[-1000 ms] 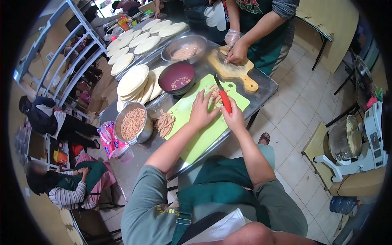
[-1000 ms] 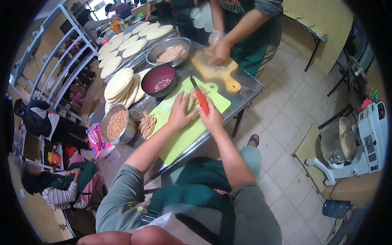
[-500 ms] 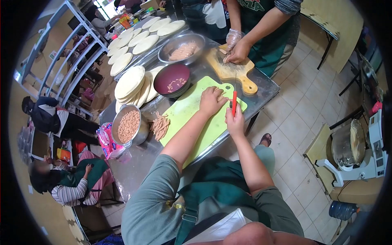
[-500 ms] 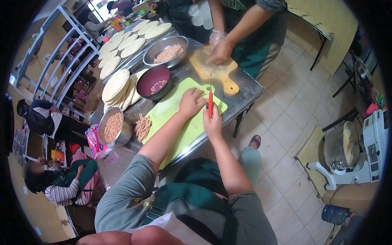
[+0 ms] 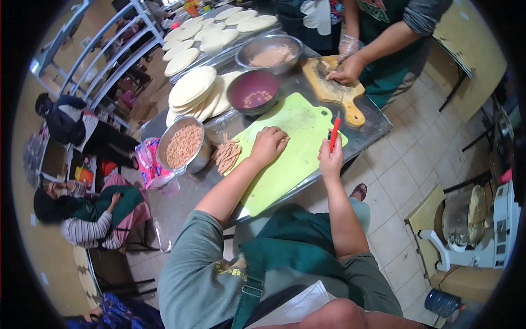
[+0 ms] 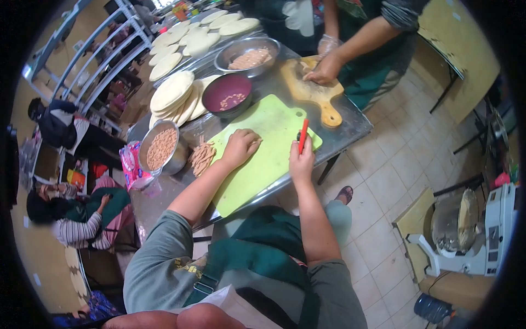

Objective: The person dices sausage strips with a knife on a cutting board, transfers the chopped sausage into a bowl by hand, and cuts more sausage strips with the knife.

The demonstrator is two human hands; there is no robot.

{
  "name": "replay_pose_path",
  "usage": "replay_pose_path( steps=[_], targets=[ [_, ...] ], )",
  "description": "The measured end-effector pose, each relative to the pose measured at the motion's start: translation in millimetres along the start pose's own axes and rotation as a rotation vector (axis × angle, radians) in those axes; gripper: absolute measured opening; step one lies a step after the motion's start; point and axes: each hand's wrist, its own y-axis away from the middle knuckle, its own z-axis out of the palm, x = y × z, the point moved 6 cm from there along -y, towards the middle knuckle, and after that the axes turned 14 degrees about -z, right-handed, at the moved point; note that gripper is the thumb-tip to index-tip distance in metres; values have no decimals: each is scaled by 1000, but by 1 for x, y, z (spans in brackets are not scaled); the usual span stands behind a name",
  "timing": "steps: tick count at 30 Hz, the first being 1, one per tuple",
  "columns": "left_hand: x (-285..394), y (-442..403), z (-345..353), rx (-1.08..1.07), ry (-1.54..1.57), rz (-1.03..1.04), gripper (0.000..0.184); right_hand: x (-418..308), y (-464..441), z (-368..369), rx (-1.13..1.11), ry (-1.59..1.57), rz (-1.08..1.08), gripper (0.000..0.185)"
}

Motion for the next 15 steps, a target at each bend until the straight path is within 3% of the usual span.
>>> replay_pose_path(
  steps=[3,9,11,12,13,14,15],
  targets=[
    [-11,33,-21,18,20,-39,12,1,0,1,-6,-53,-37,28],
    [-16,65,-29,155,122,-79,9,29,-2,-1,-93,-82,109,36],
    [-21,61,-22,169,176,-79,9,42,-6,-7,-105,132,21,40],
    [-14,62,-29,182,129,-43,10,21,-5,-3,-131,221,119,42],
    [-11,63,-33,248,173,-22,9,48,-10,-7,-157,169,-7,42],
    [-12,64,-32,220,151,-26,12,44,-10,-5,-161,182,37,43],
    [-14,66,-29,229,153,-41,14,4,-8,2,-126,310,-232,44]
  ],
)
